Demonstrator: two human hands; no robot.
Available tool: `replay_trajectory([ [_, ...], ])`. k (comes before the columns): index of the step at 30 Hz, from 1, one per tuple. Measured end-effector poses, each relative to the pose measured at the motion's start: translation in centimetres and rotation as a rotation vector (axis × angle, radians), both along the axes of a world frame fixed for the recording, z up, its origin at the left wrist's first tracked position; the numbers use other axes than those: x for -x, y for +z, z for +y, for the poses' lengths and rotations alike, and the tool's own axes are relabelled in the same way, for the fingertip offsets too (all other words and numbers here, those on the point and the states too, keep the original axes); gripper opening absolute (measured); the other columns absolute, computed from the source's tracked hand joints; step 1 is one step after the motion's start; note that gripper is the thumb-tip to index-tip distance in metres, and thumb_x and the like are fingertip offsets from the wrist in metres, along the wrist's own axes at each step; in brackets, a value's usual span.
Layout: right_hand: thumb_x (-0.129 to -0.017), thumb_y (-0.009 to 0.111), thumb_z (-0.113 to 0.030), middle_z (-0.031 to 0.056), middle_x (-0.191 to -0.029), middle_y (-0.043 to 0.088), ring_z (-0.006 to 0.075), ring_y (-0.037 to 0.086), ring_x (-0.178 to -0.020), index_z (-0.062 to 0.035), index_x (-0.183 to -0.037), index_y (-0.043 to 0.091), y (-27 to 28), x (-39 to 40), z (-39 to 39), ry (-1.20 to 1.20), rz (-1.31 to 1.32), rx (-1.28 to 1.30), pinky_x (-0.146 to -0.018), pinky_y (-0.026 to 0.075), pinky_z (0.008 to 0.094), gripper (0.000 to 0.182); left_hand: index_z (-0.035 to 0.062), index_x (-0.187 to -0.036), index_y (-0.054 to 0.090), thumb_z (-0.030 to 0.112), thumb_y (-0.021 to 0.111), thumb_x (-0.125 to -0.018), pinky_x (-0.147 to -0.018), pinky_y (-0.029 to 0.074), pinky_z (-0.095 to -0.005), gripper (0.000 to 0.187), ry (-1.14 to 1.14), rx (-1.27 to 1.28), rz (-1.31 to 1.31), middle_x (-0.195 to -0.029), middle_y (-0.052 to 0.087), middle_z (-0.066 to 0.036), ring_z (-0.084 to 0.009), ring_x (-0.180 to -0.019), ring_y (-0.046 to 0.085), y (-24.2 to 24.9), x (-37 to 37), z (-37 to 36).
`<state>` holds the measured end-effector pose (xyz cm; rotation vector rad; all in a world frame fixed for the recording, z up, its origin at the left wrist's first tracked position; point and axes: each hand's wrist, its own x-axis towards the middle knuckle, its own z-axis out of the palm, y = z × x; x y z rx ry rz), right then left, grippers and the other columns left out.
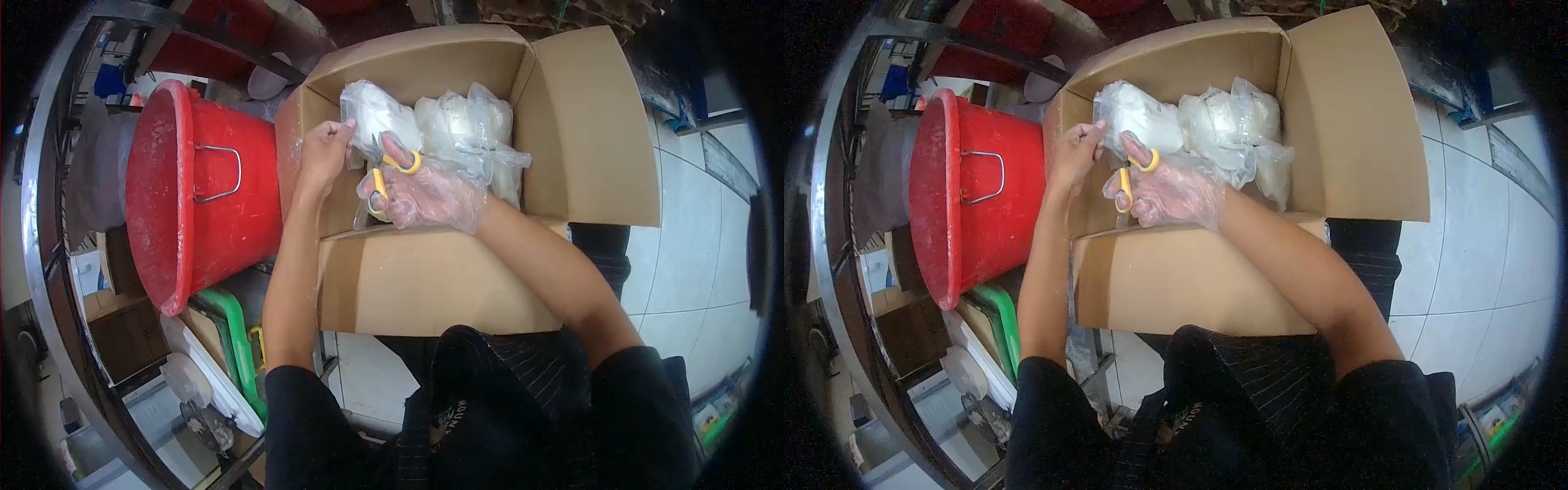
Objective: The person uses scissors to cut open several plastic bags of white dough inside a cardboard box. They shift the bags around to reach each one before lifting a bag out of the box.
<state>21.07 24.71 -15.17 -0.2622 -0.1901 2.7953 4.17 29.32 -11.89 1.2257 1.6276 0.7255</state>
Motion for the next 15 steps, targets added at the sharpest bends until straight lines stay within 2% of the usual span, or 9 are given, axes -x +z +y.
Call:
replay_trajectory([
  [7,-0.072,0.041,-0.072,0.0036,-0.059,0.055,0.0068,0.045,-0.039,-0.0051,-0.077,0.057,0.1,1.1,0.4,0.036,0.028,-0.040,-0.032,0.035,0.0151,0.069,0.0032,-0.074,0.055,0.024,0.056,-0.085,-0.048,0.030,-0.0190,0.024,0.029,-0.070,0.068,-0.059,0.047,0.003,-0.0042,-0.053,0.040,0.1,0.0,0.3],
  [10,-0.074,0.046,-0.068,0.0023,-0.057,0.052,0.0066,0.043,-0.037,-0.0056,-0.074,0.055,1.2,1.1,0.5,-0.056,-0.037,-0.052,-0.030,0.033,0.0149,0.063,0.0033,-0.072,0.056,0.024,0.057,-0.085,-0.048,0.030,-0.0192,0.024,0.023,-0.061,0.073,-0.059,0.047,0.003,-0.0044,-0.052,0.039,0.6,-0.4,0.3],
  [12,-0.075,0.053,-0.061,0.0001,-0.053,0.049,0.0056,0.040,-0.035,-0.0061,-0.071,0.054,2.5,1.3,0.8,-0.250,-0.319,-0.154,-0.030,0.031,0.0151,0.055,0.0025,-0.073,0.055,0.024,0.058,-0.084,-0.046,0.031,-0.0197,0.024,0.024,-0.071,0.048,-0.059,0.048,0.002,-0.0046,-0.052,0.040,0.6,-0.4,0.6],
  [15,-0.075,0.057,-0.057,-0.0009,-0.053,0.048,0.0038,0.036,-0.034,-0.0066,-0.070,0.053,1.7,1.5,0.9,-0.345,-0.431,-0.188,-0.029,0.028,0.0151,0.051,0.0020,-0.073,0.055,0.023,0.059,-0.083,-0.045,0.031,-0.0200,0.024,0.040,-0.073,0.038,-0.059,0.048,0.002,-0.0046,-0.051,0.040,0.6,0.6,0.9],
])
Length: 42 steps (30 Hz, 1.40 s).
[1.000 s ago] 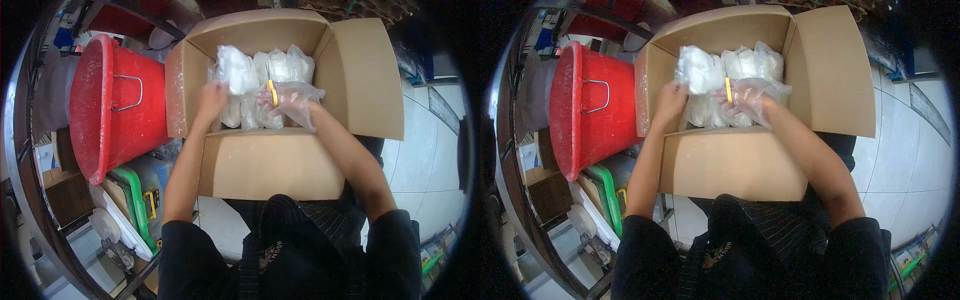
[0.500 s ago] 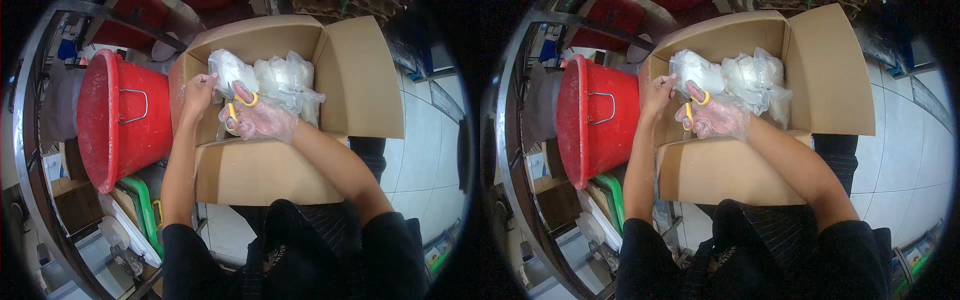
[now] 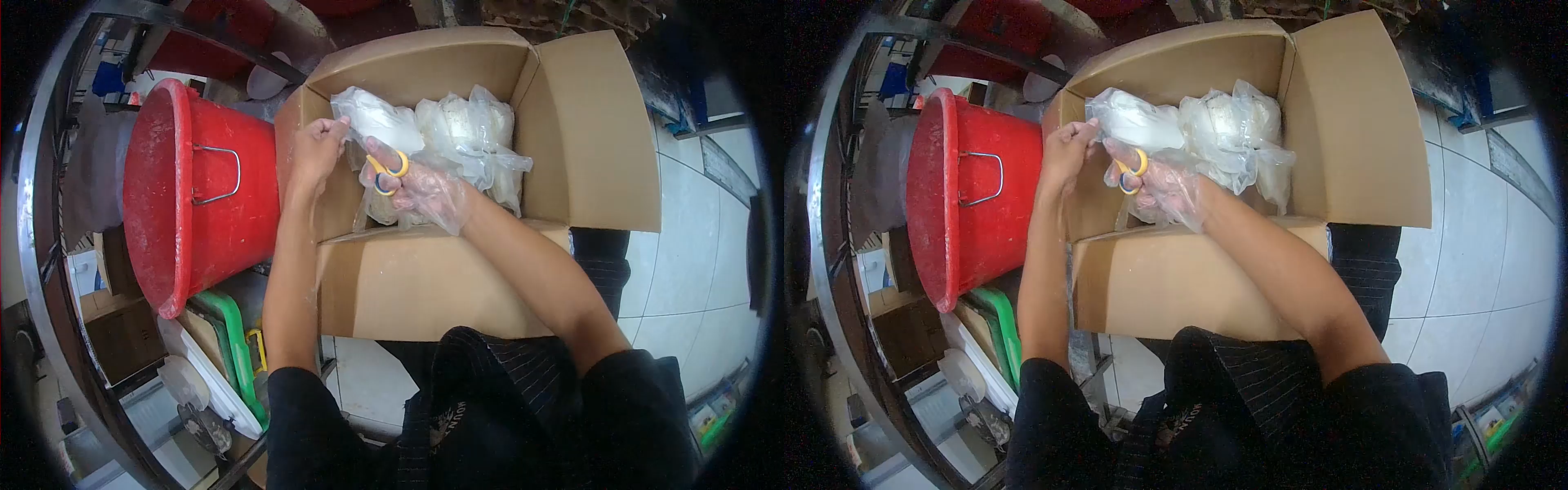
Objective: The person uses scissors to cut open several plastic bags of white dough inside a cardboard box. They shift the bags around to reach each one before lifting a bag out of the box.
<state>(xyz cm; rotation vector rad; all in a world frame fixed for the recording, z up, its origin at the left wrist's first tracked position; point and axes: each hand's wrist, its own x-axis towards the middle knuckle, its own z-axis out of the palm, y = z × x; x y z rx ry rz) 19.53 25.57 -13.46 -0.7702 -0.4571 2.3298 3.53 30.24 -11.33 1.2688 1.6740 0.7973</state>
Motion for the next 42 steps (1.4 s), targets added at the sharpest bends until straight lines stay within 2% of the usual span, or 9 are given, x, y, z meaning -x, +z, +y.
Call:
replay_trajectory([
  [3,-0.075,0.055,-0.059,-0.0007,-0.054,0.049,0.0025,0.034,-0.035,-0.0065,-0.071,0.053,-0.2,-1.7,-0.5,0.178,0.051,0.019,-0.029,0.027,0.0151,0.052,0.0028,-0.071,0.056,0.025,0.059,-0.084,-0.046,0.031,-0.0197,0.025,-0.012,0.041,0.001,-0.058,0.047,0.003,-0.0044,-0.050,0.039,0.1,1.4,0.5],
  [10,-0.075,0.052,-0.062,0.0005,-0.053,0.049,0.0028,0.034,-0.033,-0.0056,-0.070,0.054,0.1,-2.0,0.9,0.240,0.121,0.076,-0.028,0.027,0.0140,0.056,0.0039,-0.073,0.055,0.027,0.057,-0.085,-0.044,0.027,-0.0198,0.026,-0.101,0.089,-0.089,-0.059,0.045,0.004,-0.0040,-0.049,0.037,0.1,1.2,-0.2],
  [12,-0.076,0.052,-0.061,0.0009,-0.054,0.049,0.0029,0.034,-0.033,-0.0051,-0.077,0.054,-0.4,-1.6,1.3,0.354,0.238,0.053,-0.027,0.027,0.0138,0.055,0.0040,-0.073,0.055,0.026,0.057,-0.085,-0.045,0.028,-0.0198,0.025,-0.122,0.079,-0.107,-0.059,0.045,0.004,-0.0039,-0.050,0.037,-0.2,1.3,-0.1],
  [16,-0.077,0.053,-0.058,0.0012,-0.061,0.051,0.0024,0.039,-0.038,-0.0076,-0.093,0.052,0.4,-1.4,1.7,0.344,0.243,0.009,-0.028,0.028,0.0135,0.052,0.0045,-0.074,0.054,0.026,0.056,-0.085,-0.046,0.028,-0.0195,0.024,-0.123,0.070,-0.131,-0.061,0.045,0.004,-0.0036,-0.052,0.037,-0.3,1.1,-0.4],
  [18,-0.078,0.054,-0.055,0.0013,-0.068,0.053,0.0018,0.044,-0.046,-0.0125,-0.105,0.046,1.0,-1.3,1.3,0.270,0.145,-0.036,-0.029,0.029,0.0131,0.050,0.0046,-0.074,0.054,0.026,0.056,-0.085,-0.047,0.028,-0.0193,0.024,-0.116,0.067,-0.134,-0.061,0.045,0.004,-0.0036,-0.052,0.037,-0.1,1.0,-0.4],
  [21,-0.079,0.053,-0.056,0.0010,-0.074,0.054,0.0016,0.047,-0.052,-0.0170,-0.110,0.043,1.5,-1.3,1.0,0.272,0.103,-0.032,-0.030,0.029,0.0131,0.051,0.0049,-0.074,0.054,0.026,0.056,-0.085,-0.047,0.028,-0.0192,0.024,-0.107,0.065,-0.142,-0.061,0.045,0.004,-0.0037,-0.053,0.037,-0.2,1.1,-0.4],
  [31,-0.077,0.049,-0.062,0.0008,-0.057,0.050,0.0029,0.042,-0.041,-0.0042,-0.077,0.056,0.8,-1.4,1.0,0.276,0.106,-0.008,-0.029,0.028,0.0122,0.058,0.0062,-0.072,0.054,0.026,0.057,-0.085,-0.046,0.027,-0.0192,0.024,-0.121,0.079,-0.219,-0.061,0.045,0.004,-0.0035,-0.052,0.036,-0.4,1.4,-0.4],
  [40,-0.076,0.052,-0.060,-0.0010,-0.066,0.050,0.0022,0.045,-0.050,-0.0146,-0.112,0.046,0.7,-0.6,0.9,0.238,0.096,-0.069,-0.033,0.030,0.0131,0.058,0.0062,-0.072,0.054,0.025,0.057,-0.084,-0.045,0.026,-0.0186,0.023,-0.119,0.066,-0.217,-0.060,0.044,0.004,-0.0030,-0.051,0.035,-0.8,1.2,-0.5],
  [42,-0.073,0.056,-0.062,-0.0010,-0.067,0.049,0.0020,0.045,-0.051,-0.0131,-0.109,0.048,1.1,-0.1,0.8,0.201,-0.034,-0.036,-0.036,0.030,0.0152,0.061,0.0059,-0.073,0.054,0.025,0.057,-0.084,-0.045,0.026,-0.0185,0.022,-0.116,0.070,-0.240,-0.060,0.044,0.004,-0.0029,-0.051,0.035,-0.8,1.2,-0.6],
])
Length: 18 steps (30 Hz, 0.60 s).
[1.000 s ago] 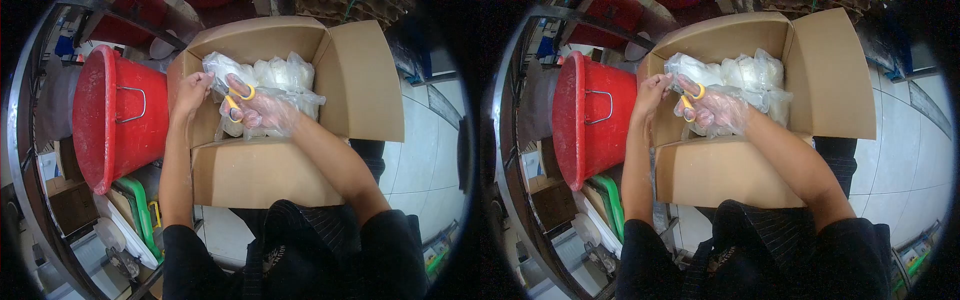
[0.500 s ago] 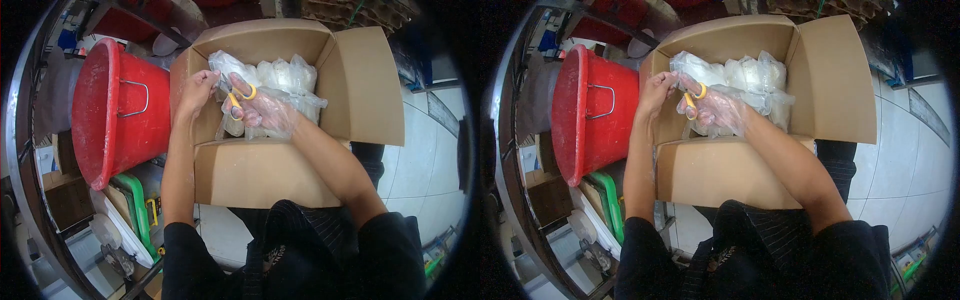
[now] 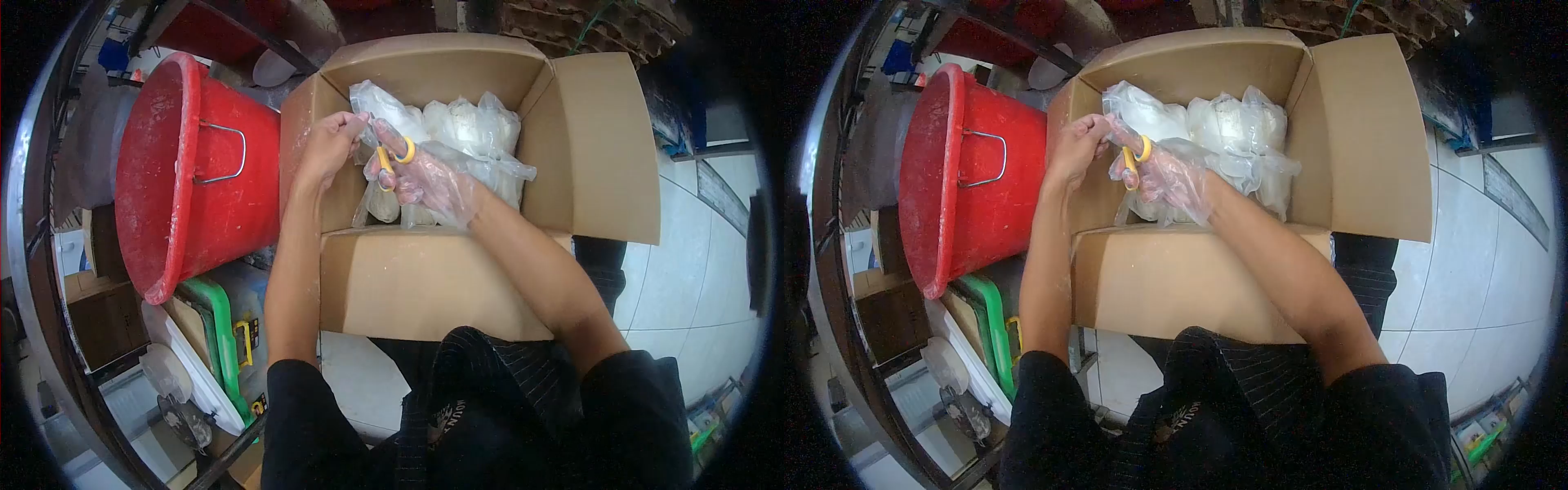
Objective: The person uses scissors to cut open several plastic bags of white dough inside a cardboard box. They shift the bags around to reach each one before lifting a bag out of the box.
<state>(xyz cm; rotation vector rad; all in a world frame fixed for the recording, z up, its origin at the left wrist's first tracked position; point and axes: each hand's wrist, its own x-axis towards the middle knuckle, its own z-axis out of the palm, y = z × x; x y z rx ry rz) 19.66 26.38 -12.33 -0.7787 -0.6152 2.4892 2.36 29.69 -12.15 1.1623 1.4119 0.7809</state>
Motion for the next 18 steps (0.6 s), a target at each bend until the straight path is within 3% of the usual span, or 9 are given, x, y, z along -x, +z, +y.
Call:
replay_trajectory([
  [6,-0.070,0.055,-0.067,-0.0031,-0.067,0.046,0.0027,0.038,-0.049,-0.0135,-0.093,0.049,-1.3,1.0,0.2,-0.048,-0.226,-0.162,-0.038,0.028,0.0180,0.058,0.0049,-0.077,0.056,0.023,0.055,-0.086,-0.045,0.026,-0.0181,0.020,0.007,0.015,-0.080,-0.061,0.044,0.005,-0.0026,-0.051,0.035,-0.5,0.1,0.1],
  [10,-0.070,0.053,-0.068,-0.0036,-0.066,0.044,0.0031,0.036,-0.049,-0.0128,-0.088,0.051,-0.7,1.4,0.6,-0.196,-0.143,-0.129,-0.038,0.025,0.0175,0.059,0.0047,-0.080,0.056,0.023,0.053,-0.087,-0.046,0.026,-0.0176,0.019,-0.031,-0.014,-0.101,-0.061,0.044,0.005,-0.0024,-0.052,0.036,-1.0,-0.2,-0.4],
  [13,-0.071,0.052,-0.068,-0.0034,-0.067,0.045,0.0031,0.036,-0.050,-0.0124,-0.086,0.051,-2.8,1.6,2.2,-0.150,-0.220,-0.151,-0.040,0.024,0.0168,0.058,0.0051,-0.081,0.056,0.022,0.052,-0.087,-0.046,0.026,-0.0178,0.019,-0.025,-0.008,-0.144,-0.062,0.044,0.005,-0.0023,-0.052,0.035,-1.0,-0.4,-0.4],
  [18,-0.073,0.050,-0.067,-0.0046,-0.064,0.046,0.0025,0.038,-0.050,-0.0127,-0.078,0.053,-2.6,-0.6,2.6,0.005,-0.090,-0.120,-0.041,0.025,0.0163,0.055,0.0059,-0.081,0.056,0.022,0.052,-0.088,-0.046,0.026,-0.0180,0.018,0.016,-0.019,-0.147,-0.062,0.044,0.006,-0.0021,-0.053,0.035,-1.4,-0.4,-0.5],
])
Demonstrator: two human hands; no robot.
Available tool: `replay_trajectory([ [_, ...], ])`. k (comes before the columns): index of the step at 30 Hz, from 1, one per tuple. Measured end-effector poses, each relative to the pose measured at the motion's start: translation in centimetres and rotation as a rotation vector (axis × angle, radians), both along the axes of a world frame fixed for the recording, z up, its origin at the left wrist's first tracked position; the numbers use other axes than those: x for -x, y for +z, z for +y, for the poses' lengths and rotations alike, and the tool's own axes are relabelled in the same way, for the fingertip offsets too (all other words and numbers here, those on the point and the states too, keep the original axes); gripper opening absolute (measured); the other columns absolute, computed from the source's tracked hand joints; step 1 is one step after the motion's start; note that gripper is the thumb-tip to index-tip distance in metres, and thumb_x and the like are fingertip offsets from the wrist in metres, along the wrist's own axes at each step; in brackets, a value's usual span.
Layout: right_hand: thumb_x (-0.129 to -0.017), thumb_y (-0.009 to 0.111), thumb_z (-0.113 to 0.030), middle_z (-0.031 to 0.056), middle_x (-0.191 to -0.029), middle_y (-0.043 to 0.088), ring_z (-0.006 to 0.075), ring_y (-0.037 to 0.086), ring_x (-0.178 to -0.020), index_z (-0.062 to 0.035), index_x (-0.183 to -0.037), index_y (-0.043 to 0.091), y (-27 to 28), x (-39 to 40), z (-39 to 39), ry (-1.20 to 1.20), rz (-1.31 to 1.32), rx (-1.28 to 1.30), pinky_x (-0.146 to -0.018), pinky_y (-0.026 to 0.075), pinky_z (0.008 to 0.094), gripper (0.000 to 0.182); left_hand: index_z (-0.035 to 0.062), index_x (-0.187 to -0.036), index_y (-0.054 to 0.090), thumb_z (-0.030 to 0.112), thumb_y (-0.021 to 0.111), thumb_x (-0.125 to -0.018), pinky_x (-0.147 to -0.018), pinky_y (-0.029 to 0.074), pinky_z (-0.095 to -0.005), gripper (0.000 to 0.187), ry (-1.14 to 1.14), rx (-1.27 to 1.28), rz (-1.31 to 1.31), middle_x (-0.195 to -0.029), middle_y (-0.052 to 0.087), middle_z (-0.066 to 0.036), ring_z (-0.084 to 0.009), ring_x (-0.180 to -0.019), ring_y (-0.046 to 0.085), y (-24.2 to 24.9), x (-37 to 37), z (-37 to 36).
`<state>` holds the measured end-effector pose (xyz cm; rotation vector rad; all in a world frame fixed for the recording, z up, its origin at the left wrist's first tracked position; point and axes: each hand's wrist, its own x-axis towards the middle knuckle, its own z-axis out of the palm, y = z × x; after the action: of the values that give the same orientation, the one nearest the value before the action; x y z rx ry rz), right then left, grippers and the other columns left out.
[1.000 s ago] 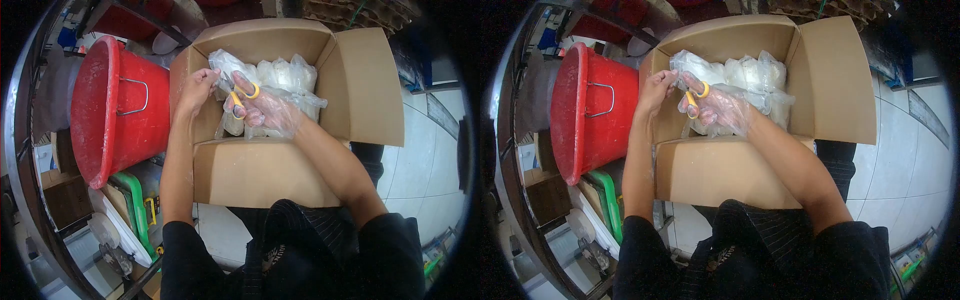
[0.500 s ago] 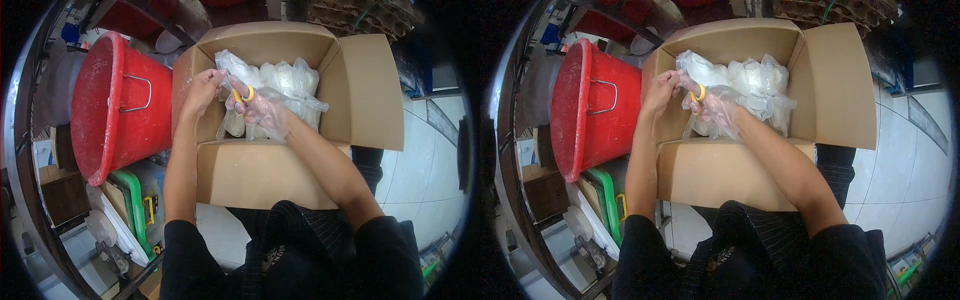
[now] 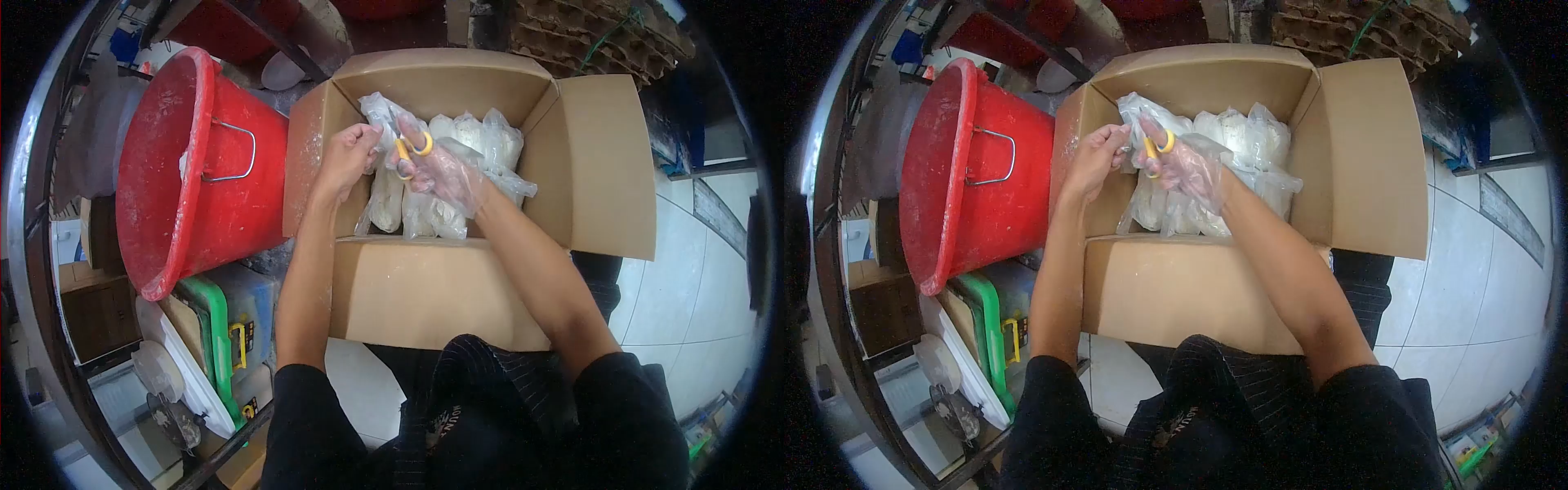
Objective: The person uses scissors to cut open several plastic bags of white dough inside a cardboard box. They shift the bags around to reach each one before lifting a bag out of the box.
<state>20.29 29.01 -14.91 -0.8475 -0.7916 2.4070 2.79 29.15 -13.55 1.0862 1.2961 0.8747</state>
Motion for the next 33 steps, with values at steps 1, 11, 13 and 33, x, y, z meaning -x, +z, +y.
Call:
replay_trajectory([
  [1,-0.073,0.050,-0.067,-0.0046,-0.064,0.046,0.0025,0.038,-0.050,-0.0127,-0.078,0.053,-0.2,-0.1,0.1,0.004,-0.002,0.000,-0.041,0.025,0.0163,0.055,0.0062,-0.080,0.055,0.022,0.052,-0.088,-0.047,0.026,-0.0181,0.017,0.022,0.011,0.001,-0.062,0.044,0.006,-0.0020,-0.053,0.036,-0.1,0.0,0.0],
  [11,-0.076,0.050,-0.063,-0.0052,-0.054,0.042,0.0006,0.034,-0.042,-0.0114,-0.070,0.050,-0.5,-0.4,3.4,0.065,-0.152,-0.099,-0.034,0.025,0.0144,0.052,0.0049,-0.083,0.056,0.019,0.052,-0.088,-0.048,0.026,-0.0171,0.015,-0.065,-0.048,0.006,-0.065,0.044,0.006,-0.0025,-0.055,0.034,-0.5,-0.3,-1.0],
  [13,-0.076,0.050,-0.062,-0.0052,-0.055,0.043,0.0010,0.034,-0.041,-0.0112,-0.071,0.050,-0.2,-0.5,3.9,0.083,-0.171,-0.145,-0.034,0.025,0.0148,0.051,0.0052,-0.082,0.056,0.019,0.051,-0.088,-0.048,0.027,-0.0171,0.015,-0.066,-0.049,-0.030,-0.065,0.045,0.006,-0.0024,-0.055,0.035,-0.4,0.0,-0.9],
  [33,-0.074,0.061,-0.046,0.0113,-0.076,0.056,0.0205,0.055,-0.066,-0.0073,-0.096,0.057,-3.4,-3.9,7.3,0.265,-0.995,-1.155,-0.058,0.045,0.0323,0.045,0.0079,-0.076,0.054,0.021,0.052,-0.088,-0.046,0.026,-0.0168,0.018,0.085,-0.056,0.017,-0.063,0.044,0.007,-0.0011,-0.052,0.034,-0.9,0.4,-3.4],
])
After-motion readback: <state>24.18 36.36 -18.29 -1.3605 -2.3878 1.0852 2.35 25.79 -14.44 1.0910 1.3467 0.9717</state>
